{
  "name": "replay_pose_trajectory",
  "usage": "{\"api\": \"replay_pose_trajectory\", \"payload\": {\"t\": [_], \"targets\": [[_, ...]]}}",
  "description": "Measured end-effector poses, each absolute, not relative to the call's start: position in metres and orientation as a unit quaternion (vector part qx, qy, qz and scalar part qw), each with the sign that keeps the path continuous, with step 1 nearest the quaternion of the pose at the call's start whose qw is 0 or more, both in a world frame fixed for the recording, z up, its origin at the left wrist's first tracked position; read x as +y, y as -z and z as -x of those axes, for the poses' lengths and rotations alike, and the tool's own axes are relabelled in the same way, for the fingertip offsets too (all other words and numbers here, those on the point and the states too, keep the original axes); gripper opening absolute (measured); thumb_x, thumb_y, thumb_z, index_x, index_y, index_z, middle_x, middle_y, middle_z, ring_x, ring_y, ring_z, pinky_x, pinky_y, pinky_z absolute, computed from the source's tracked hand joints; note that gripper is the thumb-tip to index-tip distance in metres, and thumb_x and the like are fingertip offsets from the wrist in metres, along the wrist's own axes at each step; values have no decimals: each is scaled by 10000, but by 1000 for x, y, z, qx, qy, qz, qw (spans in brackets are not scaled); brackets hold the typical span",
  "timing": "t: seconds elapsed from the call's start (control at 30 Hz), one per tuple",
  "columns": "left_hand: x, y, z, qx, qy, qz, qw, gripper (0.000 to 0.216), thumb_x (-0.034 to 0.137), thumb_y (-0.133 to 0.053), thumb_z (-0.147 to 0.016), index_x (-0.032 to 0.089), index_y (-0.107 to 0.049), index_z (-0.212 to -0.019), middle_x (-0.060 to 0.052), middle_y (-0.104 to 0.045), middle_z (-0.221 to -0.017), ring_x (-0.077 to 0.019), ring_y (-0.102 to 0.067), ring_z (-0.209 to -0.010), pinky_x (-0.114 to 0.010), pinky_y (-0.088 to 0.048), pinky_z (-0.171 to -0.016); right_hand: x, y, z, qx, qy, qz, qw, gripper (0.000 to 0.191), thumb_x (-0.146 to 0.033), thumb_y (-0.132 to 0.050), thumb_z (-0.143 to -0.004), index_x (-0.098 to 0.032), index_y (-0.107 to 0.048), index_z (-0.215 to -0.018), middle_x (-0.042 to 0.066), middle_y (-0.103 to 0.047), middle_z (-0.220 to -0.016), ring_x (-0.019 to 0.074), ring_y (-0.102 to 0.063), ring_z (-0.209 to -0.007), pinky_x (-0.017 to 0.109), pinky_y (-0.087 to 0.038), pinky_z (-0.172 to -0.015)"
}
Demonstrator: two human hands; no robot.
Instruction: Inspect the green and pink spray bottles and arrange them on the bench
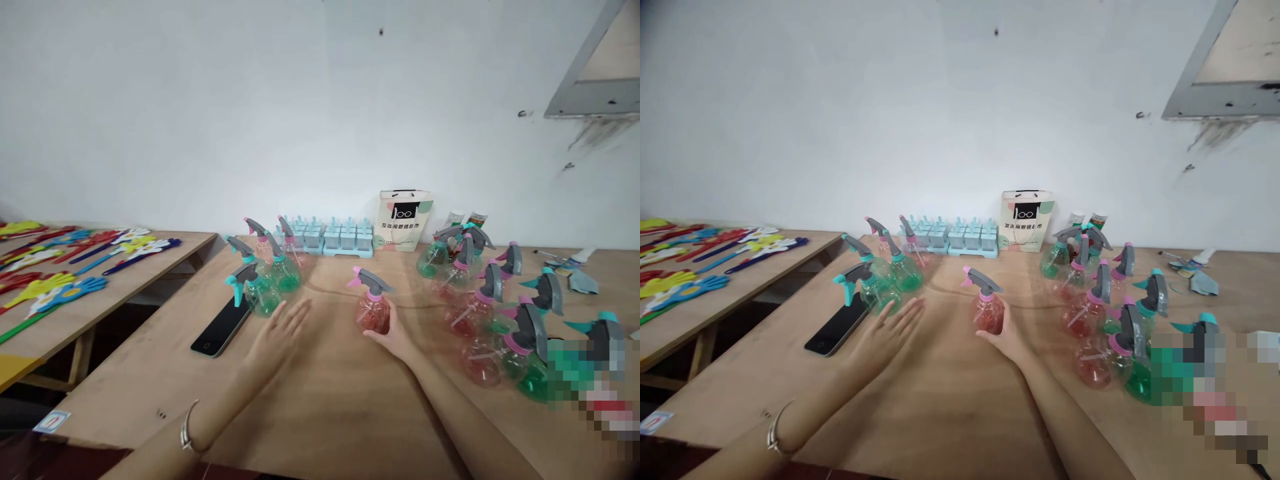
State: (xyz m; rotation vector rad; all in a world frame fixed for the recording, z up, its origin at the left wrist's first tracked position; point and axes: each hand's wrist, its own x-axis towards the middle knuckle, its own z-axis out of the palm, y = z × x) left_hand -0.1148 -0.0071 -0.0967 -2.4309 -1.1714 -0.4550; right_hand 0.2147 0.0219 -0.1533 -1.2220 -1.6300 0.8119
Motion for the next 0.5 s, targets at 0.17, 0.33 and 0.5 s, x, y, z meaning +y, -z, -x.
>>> {"api": "replay_pose_trajectory", "payload": {"t": [0.17, 0.33, 0.5], "targets": [[-12, 74, 30, -452, 317, 834, -16, 1103, 534, -632, -846, 175, 122, -1567, -239, -217, -1618, -382, -214, -1505, -601, -247, -1176, 19, 156, -209, -702, -325, 453, 443, 1098, -550, -783, -714, -243, -120, -1534, 196, -298, -1588, 336, -309, -1476, 571, -278, -1192], [15, 70, -22, -458, 480, 716, -216, 1236, 501, -807, -676, 174, -9, -1562, -229, -420, -1454, -384, -426, -1363, -563, -355, -1109, 7, 145, -211, -792, -271, 383, 391, 915, -471, -643, -876, -268, -94, -1579, 147, -252, -1627, 290, -266, -1502, 556, -258, -1208], [27, 82, -27, -440, 591, 621, -266, 920, 394, -783, -710, 233, -279, -1463, -157, -456, -1411, -309, -484, -1307, -470, -406, -1076, 2, 129, -208, -850, -179, 341, 358, 648, -359, -575, -927, -273, -346, -1526, 111, -503, -1490, 267, -474, -1382, 500, -428, -1127]]}}
